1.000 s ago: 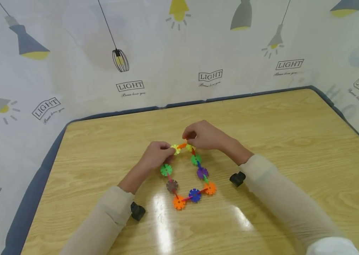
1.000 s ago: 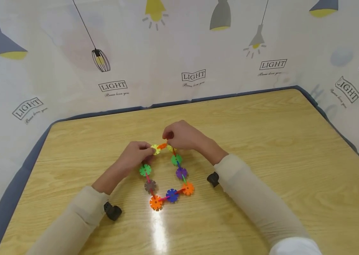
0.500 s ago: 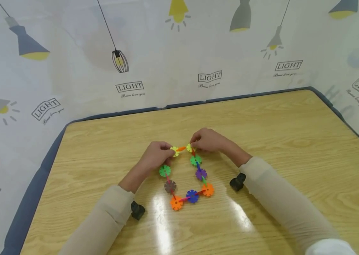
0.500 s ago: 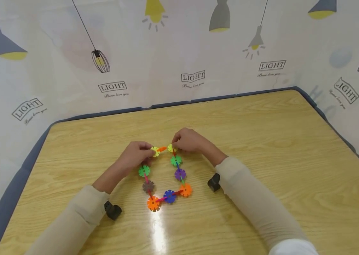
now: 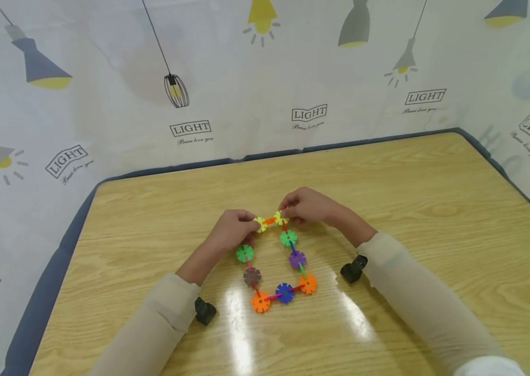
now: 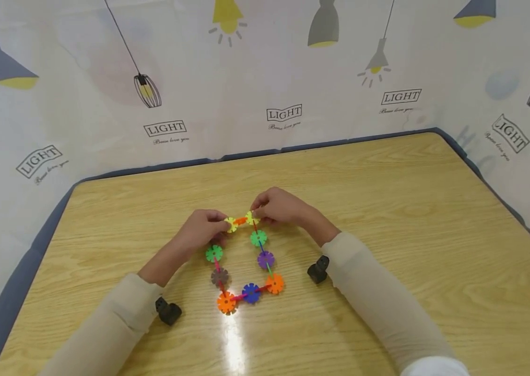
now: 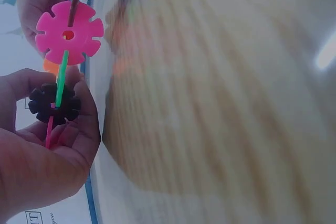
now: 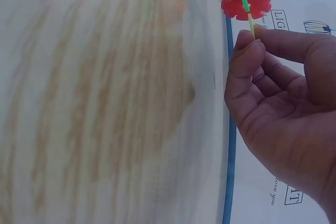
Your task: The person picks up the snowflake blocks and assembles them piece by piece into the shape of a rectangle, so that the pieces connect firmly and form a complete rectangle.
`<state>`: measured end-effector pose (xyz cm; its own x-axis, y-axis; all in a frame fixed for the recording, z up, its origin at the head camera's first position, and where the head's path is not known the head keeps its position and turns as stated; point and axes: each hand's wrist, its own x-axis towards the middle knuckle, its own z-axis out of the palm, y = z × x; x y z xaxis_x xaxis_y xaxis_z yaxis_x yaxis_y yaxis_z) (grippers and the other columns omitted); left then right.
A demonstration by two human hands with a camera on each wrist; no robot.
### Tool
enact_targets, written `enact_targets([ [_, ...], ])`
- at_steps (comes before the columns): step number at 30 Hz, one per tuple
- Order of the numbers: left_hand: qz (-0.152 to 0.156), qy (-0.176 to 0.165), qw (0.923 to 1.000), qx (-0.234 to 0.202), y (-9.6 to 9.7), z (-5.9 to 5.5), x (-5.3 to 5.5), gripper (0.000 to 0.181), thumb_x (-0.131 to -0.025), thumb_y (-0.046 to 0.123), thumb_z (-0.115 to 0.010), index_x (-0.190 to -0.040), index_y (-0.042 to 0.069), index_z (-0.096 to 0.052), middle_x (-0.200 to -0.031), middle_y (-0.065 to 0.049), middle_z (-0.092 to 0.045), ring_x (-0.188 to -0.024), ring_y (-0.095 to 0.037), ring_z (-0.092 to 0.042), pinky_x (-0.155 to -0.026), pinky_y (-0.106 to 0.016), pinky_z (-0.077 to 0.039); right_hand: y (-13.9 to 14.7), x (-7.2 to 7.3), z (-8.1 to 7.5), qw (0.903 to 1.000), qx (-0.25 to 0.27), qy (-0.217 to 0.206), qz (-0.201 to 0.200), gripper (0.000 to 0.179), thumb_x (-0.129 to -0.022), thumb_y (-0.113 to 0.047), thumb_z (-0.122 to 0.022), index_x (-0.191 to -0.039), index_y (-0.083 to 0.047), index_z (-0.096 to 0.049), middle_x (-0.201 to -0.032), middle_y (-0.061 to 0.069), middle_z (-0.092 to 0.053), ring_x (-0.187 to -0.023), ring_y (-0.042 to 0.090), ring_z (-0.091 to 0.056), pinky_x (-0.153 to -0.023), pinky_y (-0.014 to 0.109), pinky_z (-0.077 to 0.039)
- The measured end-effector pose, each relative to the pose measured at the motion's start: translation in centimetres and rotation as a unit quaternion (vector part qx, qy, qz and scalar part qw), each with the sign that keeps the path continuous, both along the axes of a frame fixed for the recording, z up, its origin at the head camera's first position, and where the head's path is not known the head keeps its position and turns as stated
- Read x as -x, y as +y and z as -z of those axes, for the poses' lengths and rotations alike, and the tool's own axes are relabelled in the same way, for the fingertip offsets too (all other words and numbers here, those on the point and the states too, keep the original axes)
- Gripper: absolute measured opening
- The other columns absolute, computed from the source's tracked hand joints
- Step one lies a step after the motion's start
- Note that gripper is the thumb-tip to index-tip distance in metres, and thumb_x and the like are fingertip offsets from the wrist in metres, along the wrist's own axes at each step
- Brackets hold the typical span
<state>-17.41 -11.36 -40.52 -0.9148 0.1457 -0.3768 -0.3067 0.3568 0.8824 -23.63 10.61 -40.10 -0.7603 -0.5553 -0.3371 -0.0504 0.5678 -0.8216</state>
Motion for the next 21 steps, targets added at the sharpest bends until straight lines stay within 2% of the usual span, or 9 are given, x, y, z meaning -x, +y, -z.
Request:
enact_targets([
  [6, 0.001, 0.02, 0.9997, 0.013, 0.0, 0.24, 0.04, 0.017, -0.091, 0.011, -0.062, -0.102, 0.0, -0.068, -0.078, -0.01, -0.066, -0.059, -0.014, -0.058, -0.058, -0.024, -0.051, 0.07, 0.01, -0.25, 0.9999, 0.01, 0.011, -0.002, 0.019, -0.097, -0.016, -0.057, -0.108, -0.004, -0.067, -0.075, 0.006, -0.058, -0.064, 0.017, -0.052, -0.062, 0.031, -0.049],
  [10, 0.007, 0.042, 0.9988, 0.026, 0.17, 0.34, 0.07, 0.013, -0.087, 0.011, -0.062, -0.093, 0.001, -0.069, -0.068, -0.007, -0.061, -0.054, -0.013, -0.052, -0.054, -0.024, -0.045, 0.12, -0.07, -0.42, 0.9997, 0.017, 0.014, 0.005, 0.019, -0.096, -0.016, -0.058, -0.106, -0.003, -0.068, -0.075, 0.005, -0.059, -0.065, 0.017, -0.053, -0.064, 0.033, -0.051],
  [14, 0.015, 0.053, 0.9983, 0.022, 0.3, 0.26, 0.03, 0.012, -0.087, 0.011, -0.061, -0.085, 0.002, -0.069, -0.061, -0.005, -0.055, -0.052, -0.012, -0.047, -0.052, -0.025, -0.041, 0.22, -0.29, -0.34, 0.9995, 0.026, 0.002, 0.02, 0.018, -0.096, -0.015, -0.059, -0.105, -0.003, -0.069, -0.076, 0.005, -0.061, -0.066, 0.017, -0.054, -0.067, 0.034, -0.052],
  [21, 0.008, 0.051, 0.9987, -0.005, 0.25, -0.14, 0.13, 0.012, -0.089, 0.01, -0.06, -0.084, 0.002, -0.067, -0.065, -0.007, -0.055, -0.056, -0.013, -0.046, -0.055, -0.025, -0.041, 0.45, -0.41, 0.01, 0.9955, 0.072, -0.034, 0.051, 0.023, -0.097, -0.014, -0.059, -0.113, 0.001, -0.066, -0.081, 0.006, -0.061, -0.068, 0.017, -0.054, -0.065, 0.03, -0.052],
])
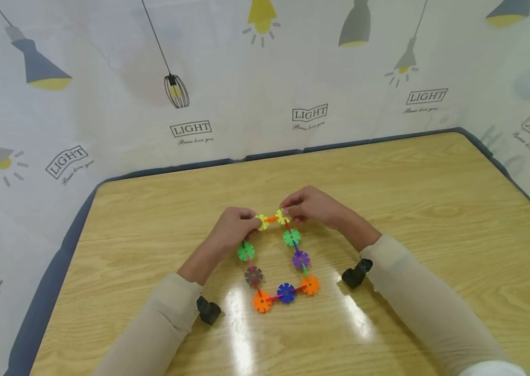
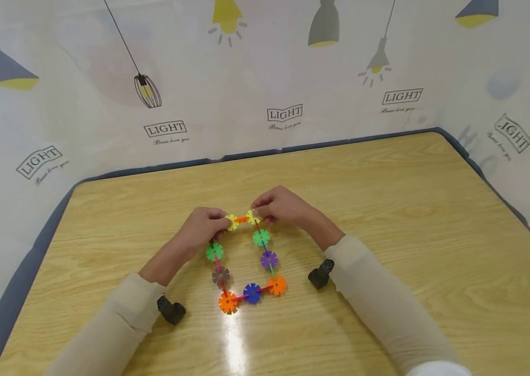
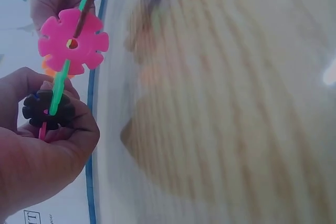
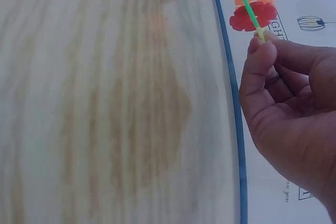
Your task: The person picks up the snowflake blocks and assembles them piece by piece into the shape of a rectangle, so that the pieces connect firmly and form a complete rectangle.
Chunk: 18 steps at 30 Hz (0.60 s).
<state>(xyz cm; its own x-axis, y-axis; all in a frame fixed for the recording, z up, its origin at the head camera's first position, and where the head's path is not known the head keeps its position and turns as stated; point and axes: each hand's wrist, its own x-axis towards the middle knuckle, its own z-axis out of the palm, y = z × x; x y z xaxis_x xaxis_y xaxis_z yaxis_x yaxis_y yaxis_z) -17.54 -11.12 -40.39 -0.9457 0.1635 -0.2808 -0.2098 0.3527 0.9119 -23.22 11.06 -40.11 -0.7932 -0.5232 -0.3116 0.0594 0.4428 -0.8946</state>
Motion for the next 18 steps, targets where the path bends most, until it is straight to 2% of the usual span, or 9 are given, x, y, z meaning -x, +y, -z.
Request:
enact_targets([
  [9, -0.005, 0.004, 1.0, -0.002, 0.16, -0.34, 0.05, 0.011, -0.089, 0.01, -0.06, -0.086, 0.003, -0.068, -0.07, -0.008, -0.058, -0.061, -0.016, -0.049, -0.057, -0.026, -0.042, 0.24, -0.1, 0.18, 0.9989, 0.035, -0.021, 0.025, 0.024, -0.097, -0.013, -0.059, -0.115, 0.003, -0.065, -0.083, 0.007, -0.063, -0.068, 0.017, -0.054, -0.065, 0.029, -0.051],
  [18, -0.018, -0.007, 0.9998, -0.007, 0.41, 0.02, 0.14, 0.011, -0.088, 0.01, -0.062, -0.088, 0.002, -0.069, -0.073, -0.008, -0.061, -0.063, -0.014, -0.051, -0.06, -0.025, -0.045, 0.12, -0.34, 0.71, 0.9971, 0.052, -0.027, 0.048, 0.022, -0.097, -0.011, -0.058, -0.113, 0.003, -0.065, -0.079, 0.006, -0.06, -0.066, 0.016, -0.051, -0.063, 0.027, -0.048],
])
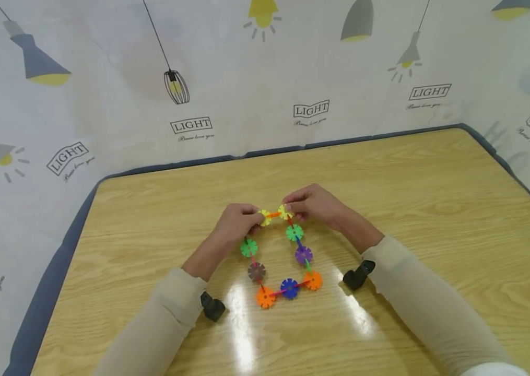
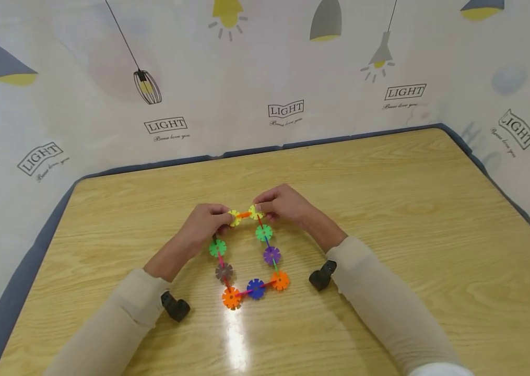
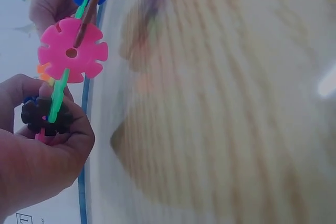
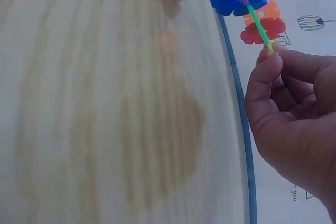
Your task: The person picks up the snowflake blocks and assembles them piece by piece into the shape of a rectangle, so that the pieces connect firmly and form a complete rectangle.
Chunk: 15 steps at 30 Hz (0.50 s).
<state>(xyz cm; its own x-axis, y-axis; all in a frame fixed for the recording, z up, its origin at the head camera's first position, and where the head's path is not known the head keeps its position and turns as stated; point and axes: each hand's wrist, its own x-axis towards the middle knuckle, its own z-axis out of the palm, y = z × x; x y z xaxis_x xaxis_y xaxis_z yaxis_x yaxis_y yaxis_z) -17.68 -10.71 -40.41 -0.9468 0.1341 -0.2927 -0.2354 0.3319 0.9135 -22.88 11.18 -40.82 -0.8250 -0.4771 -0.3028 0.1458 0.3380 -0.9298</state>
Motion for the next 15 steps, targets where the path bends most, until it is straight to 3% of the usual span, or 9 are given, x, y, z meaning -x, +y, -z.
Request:
enact_targets([
  [8, -0.01, -0.028, 0.9995, -0.01, 0.37, 0.36, 0.16, 0.012, -0.09, 0.009, -0.062, -0.093, 0.0, -0.069, -0.075, -0.003, -0.062, -0.064, -0.012, -0.054, -0.061, -0.024, -0.047, -0.44, -0.21, 0.3, 0.9999, 0.002, 0.008, 0.013, 0.021, -0.096, -0.01, -0.059, -0.11, 0.004, -0.066, -0.072, 0.005, -0.058, -0.061, 0.015, -0.05, -0.059, 0.025, -0.047],
  [15, -0.012, -0.044, 0.999, -0.008, 0.38, 0.3, 0.27, 0.011, -0.092, 0.01, -0.061, -0.091, 0.001, -0.067, -0.075, -0.004, -0.061, -0.063, -0.013, -0.054, -0.06, -0.024, -0.047, -0.56, -0.09, 0.06, 0.9999, -0.011, 0.0, 0.011, 0.022, -0.097, -0.01, -0.059, -0.112, 0.004, -0.065, -0.076, 0.007, -0.06, -0.063, 0.016, -0.052, -0.062, 0.026, -0.049],
])
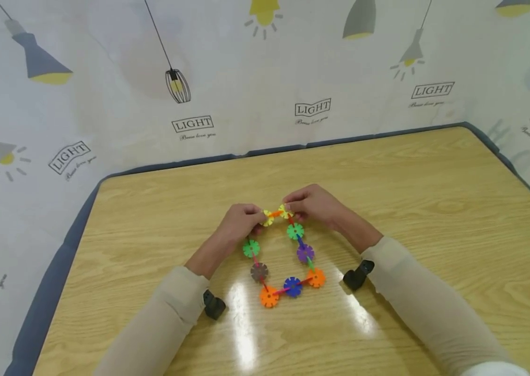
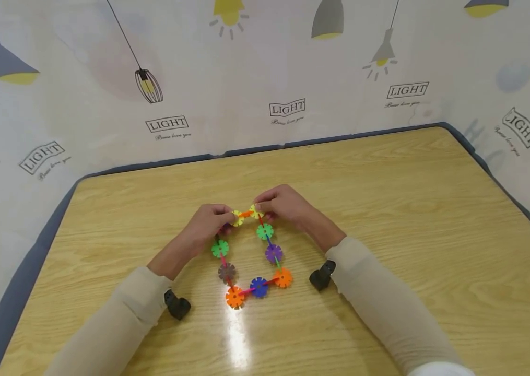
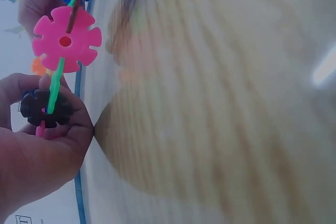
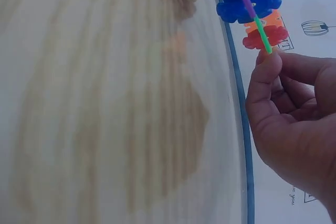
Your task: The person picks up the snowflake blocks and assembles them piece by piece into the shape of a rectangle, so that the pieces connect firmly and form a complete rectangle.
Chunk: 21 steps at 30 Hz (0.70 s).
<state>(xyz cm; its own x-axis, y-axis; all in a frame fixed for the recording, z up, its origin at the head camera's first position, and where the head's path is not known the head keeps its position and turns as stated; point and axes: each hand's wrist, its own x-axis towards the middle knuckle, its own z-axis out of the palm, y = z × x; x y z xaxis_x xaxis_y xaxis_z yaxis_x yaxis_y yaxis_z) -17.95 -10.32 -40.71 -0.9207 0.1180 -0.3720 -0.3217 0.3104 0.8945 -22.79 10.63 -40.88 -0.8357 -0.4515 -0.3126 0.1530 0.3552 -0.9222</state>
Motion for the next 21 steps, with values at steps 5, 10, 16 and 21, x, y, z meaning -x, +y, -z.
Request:
enact_targets([
  [5, 0.001, 0.0, 1.0, -0.006, 0.1, -0.1, 0.3, 0.016, -0.093, 0.016, -0.063, -0.104, 0.004, -0.066, -0.085, -0.005, -0.067, -0.07, -0.014, -0.059, -0.065, -0.024, -0.05, 0.6, 0.4, -0.5, 0.9998, -0.013, 0.001, -0.012, 0.026, -0.097, -0.014, -0.058, -0.116, 0.002, -0.064, -0.084, 0.009, -0.062, -0.068, 0.018, -0.055, -0.067, 0.028, -0.052],
  [10, 0.003, 0.025, 0.9997, 0.005, -0.6, -0.3, 0.3, 0.035, -0.096, 0.03, -0.062, -0.125, 0.01, -0.061, -0.112, -0.008, -0.067, -0.096, -0.021, -0.062, -0.084, -0.033, -0.05, 1.9, 0.8, -0.7, 0.9999, -0.005, 0.002, -0.011, 0.03, -0.099, -0.017, -0.056, -0.122, 0.002, -0.061, -0.089, 0.009, -0.062, -0.072, 0.019, -0.056, -0.071, 0.031, -0.054],
  [16, -0.037, 0.023, 0.9985, -0.033, -2.8, -0.9, -0.6, 0.044, -0.098, 0.031, -0.058, -0.135, 0.009, -0.051, -0.121, -0.015, -0.063, -0.106, -0.029, -0.063, -0.091, -0.041, -0.052, 3.7, 0.9, -0.7, 0.9959, 0.064, -0.043, 0.047, 0.037, -0.1, -0.015, -0.054, -0.13, 0.005, -0.052, -0.088, 0.006, -0.06, -0.071, 0.015, -0.058, -0.074, 0.03, -0.057],
  [21, -0.049, 0.027, 0.9983, -0.017, -4.8, -1.2, -1.5, 0.047, -0.099, 0.034, -0.057, -0.137, 0.008, -0.049, -0.126, -0.016, -0.061, -0.111, -0.029, -0.06, -0.093, -0.04, -0.051, 5.3, 0.4, -1.0, 0.9829, 0.113, -0.102, 0.104, 0.037, -0.1, -0.013, -0.054, -0.132, 0.006, -0.047, -0.086, 0.003, -0.065, -0.073, 0.014, -0.066, -0.078, 0.029, -0.058],
])
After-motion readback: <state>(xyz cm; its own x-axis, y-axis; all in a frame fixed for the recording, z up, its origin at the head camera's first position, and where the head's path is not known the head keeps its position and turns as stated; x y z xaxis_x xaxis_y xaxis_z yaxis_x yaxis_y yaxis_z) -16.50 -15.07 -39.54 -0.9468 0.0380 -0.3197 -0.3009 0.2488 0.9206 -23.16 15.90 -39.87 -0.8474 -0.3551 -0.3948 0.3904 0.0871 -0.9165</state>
